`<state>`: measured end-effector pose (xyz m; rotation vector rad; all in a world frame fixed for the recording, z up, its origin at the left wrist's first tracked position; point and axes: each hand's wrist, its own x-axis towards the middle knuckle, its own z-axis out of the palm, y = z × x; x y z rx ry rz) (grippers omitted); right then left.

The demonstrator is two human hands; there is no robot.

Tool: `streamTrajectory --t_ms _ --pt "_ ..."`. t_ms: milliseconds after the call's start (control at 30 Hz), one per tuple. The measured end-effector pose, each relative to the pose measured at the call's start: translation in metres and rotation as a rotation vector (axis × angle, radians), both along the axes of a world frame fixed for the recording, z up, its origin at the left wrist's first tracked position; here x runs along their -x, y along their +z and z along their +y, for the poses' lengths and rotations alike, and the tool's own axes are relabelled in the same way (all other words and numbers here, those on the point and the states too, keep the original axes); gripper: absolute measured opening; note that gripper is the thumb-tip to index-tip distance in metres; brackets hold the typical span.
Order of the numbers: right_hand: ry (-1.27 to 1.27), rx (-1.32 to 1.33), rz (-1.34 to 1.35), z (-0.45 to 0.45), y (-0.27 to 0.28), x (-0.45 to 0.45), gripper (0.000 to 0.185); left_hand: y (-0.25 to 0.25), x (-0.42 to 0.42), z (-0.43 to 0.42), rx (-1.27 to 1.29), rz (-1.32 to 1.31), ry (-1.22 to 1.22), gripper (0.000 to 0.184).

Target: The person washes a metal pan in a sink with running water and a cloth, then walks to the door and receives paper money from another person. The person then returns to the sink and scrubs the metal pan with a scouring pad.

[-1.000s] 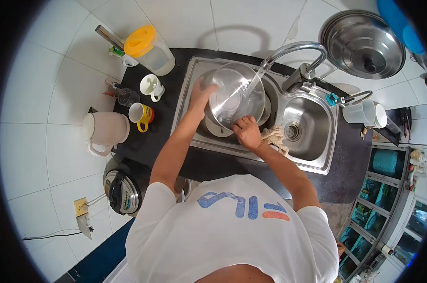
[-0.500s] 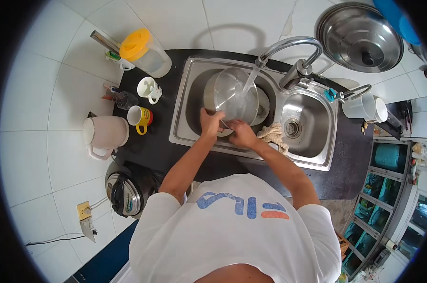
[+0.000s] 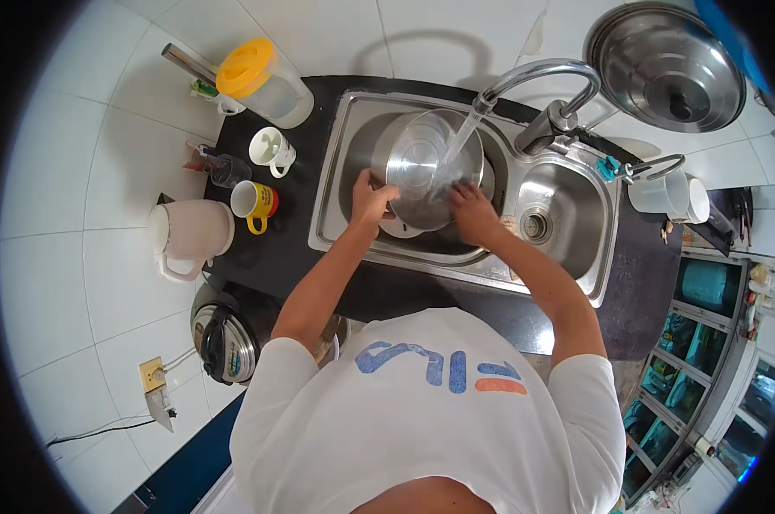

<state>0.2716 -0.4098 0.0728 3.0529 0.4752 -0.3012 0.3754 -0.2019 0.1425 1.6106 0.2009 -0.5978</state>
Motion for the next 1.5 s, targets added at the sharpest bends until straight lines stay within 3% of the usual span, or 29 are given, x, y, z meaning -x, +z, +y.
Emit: streamTrajectory --t_ms 167,367,467,567,667,767,900,1000,1100,1200,1233,1267,1333,1433,1500 --pt "-0.226 -0.581 0.181 0.056 0.002 0.003 0.065 -0.008 0.003 -0.002 0.031 -0.026 0.027 0.042" --pt "-0.213 -1.123 0.219 0.078 0.018 -0.02 0.067 -0.004 0.009 0.0 0.121 -0.008 0.087 0.038" --pt "-0.114 -1.0 0.259 0.051 0.004 -0.015 0.056 0.007 0.01 0.004 0.102 0.045 0.098 0.038" --pt "-0.009 -0.462 0.163 0.013 0.002 -0.012 0.043 0.009 0.012 0.004 0.062 0.04 0.066 0.042" --pt "-0.053 -0.158 -0.149 0.0 0.006 -0.011 0.027 0.017 0.014 0.001 0.03 0.006 0.036 0.043" --pt "-0.131 -0.186 -0.273 -0.006 0.006 -0.018 0.014 0.024 0.014 -0.004 -0.032 -0.163 -0.022 0.042" --pt "-0.188 -0.288 -0.312 0.002 0.005 -0.007 0.011 0.024 0.019 -0.007 -0.143 -0.3 -0.018 0.044" --pt "-0.314 -0.596 -0.465 0.01 -0.006 0.003 0.013 0.029 0.032 -0.002 -0.184 -0.437 0.01 0.047" --pt "-0.45 -0.735 -0.599 -0.002 -0.014 0.011 0.012 0.027 0.038 0.007 -0.257 -0.556 0.0 0.05" --pt "-0.939 -0.994 -0.405 -0.037 0.004 0.021 0.01 0.019 0.036 0.01 -0.143 -0.531 0.067 0.052" --pt "-1.031 -1.087 -0.479 -0.059 -0.009 0.021 0.013 0.021 0.037 0.012 -0.072 -0.366 0.098 0.054" --pt "-1.063 -1.393 -0.411 -0.086 -0.019 0.022 0.036 0.033 0.04 0.013 0.0 -0.2 0.127 0.055" --pt "-1.152 -1.917 -0.38 -0.115 0.005 0.029 0.06 0.023 0.038 0.02 0.162 0.091 0.116 0.058" --pt "-1.068 -2.055 -0.286 -0.165 0.032 0.029 0.093 -0.011 0.039 0.025 0.435 0.385 0.078 0.056" --pt "-1.077 -2.043 -0.168 -0.177 0.066 0.027 0.088 -0.012 0.051 0.02 0.512 0.492 0.03 0.06"
